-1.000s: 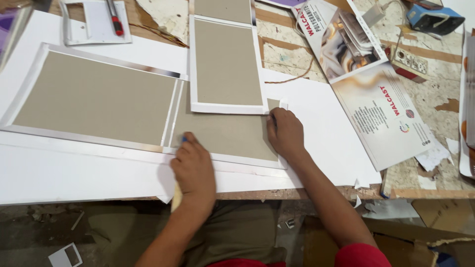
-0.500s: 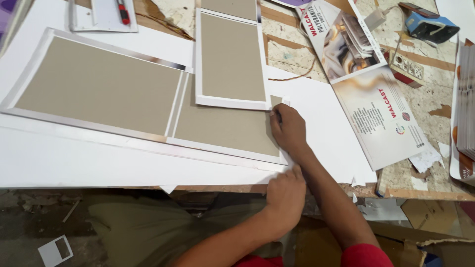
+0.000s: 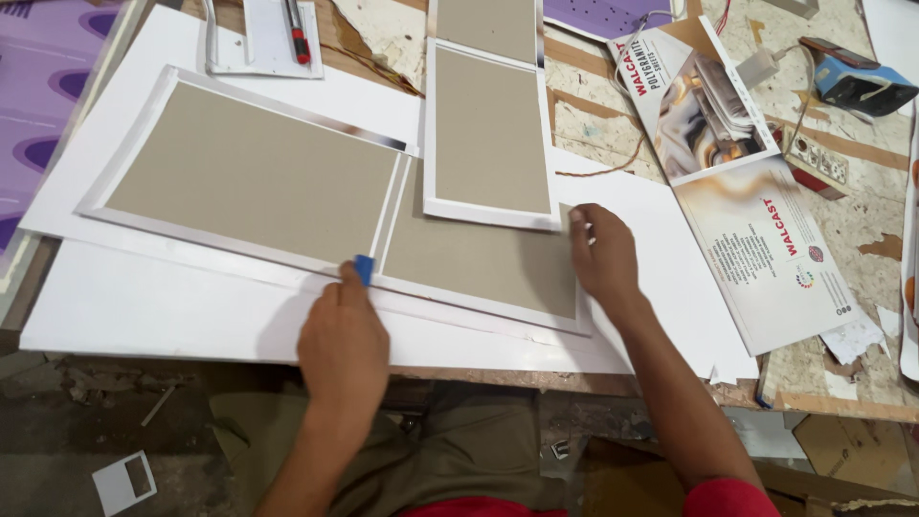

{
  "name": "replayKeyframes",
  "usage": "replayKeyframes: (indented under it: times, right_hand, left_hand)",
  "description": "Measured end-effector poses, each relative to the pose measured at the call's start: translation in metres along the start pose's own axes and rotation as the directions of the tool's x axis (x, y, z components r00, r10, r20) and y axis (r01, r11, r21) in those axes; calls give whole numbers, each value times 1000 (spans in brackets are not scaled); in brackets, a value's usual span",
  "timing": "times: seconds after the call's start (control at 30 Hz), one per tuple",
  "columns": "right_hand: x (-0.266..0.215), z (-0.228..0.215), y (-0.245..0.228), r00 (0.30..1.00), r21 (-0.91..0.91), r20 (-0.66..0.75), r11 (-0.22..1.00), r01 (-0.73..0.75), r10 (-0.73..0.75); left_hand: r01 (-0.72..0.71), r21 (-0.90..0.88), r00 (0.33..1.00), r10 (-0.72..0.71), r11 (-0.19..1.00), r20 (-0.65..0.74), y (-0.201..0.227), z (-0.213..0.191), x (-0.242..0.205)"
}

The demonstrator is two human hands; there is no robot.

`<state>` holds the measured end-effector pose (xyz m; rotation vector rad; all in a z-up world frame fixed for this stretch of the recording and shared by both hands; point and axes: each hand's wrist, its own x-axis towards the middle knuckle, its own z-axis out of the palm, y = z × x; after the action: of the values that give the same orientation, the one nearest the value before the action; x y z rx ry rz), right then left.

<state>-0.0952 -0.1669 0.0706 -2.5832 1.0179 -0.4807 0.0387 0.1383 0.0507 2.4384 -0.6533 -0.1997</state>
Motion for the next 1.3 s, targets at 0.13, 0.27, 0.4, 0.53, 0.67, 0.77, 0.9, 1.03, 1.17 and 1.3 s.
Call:
replayKeyframes:
  times: [0.13,0.27,0.4,0.53,0.67,0.77,0.9,1.03,1.17,1.3]
  right_hand:
    - [-15,12,-59,929,166,84,925,342,-359]
    - [-20,49,-126,722,441,223,729,524,-654]
    - [-4,97,-172,711,375,228,734,566,-665]
    - [-7,109,-171,724,320,232,754,574,-650]
    - [-9,106,-169,736,330,237,765,553,-634]
    - [-7,104,-174,745,329,266,784,527,-612]
    - [-5,103,-175,755,316,292,804,504,-587]
    - [-6,106,-175,750,313,282,796,518,-599]
    - [-3,108,-175,750,273,286,801,533,-597]
    - [-8,111,-174,751,272,299,807,524,-589]
  left_hand:
    - [-116,69,991,120,991,-63,-7,-9,13]
    - [-184,137,978,195,973,-70,-8,6,11]
    - [-104,167,995,102,981,20,-9,17,19]
    - [-40,144,996,29,989,83,-10,13,22]
    - [-12,108,990,-4,994,139,-7,2,27]
    - [-14,103,986,-3,995,164,-6,-8,29]
    - [14,-25,983,-9,1000,183,-8,-14,32]
    - [91,34,975,-96,995,202,-11,-16,31]
    - [25,50,993,-31,998,112,-10,-10,35]
    - [-5,71,997,-1,997,83,-20,-4,32]
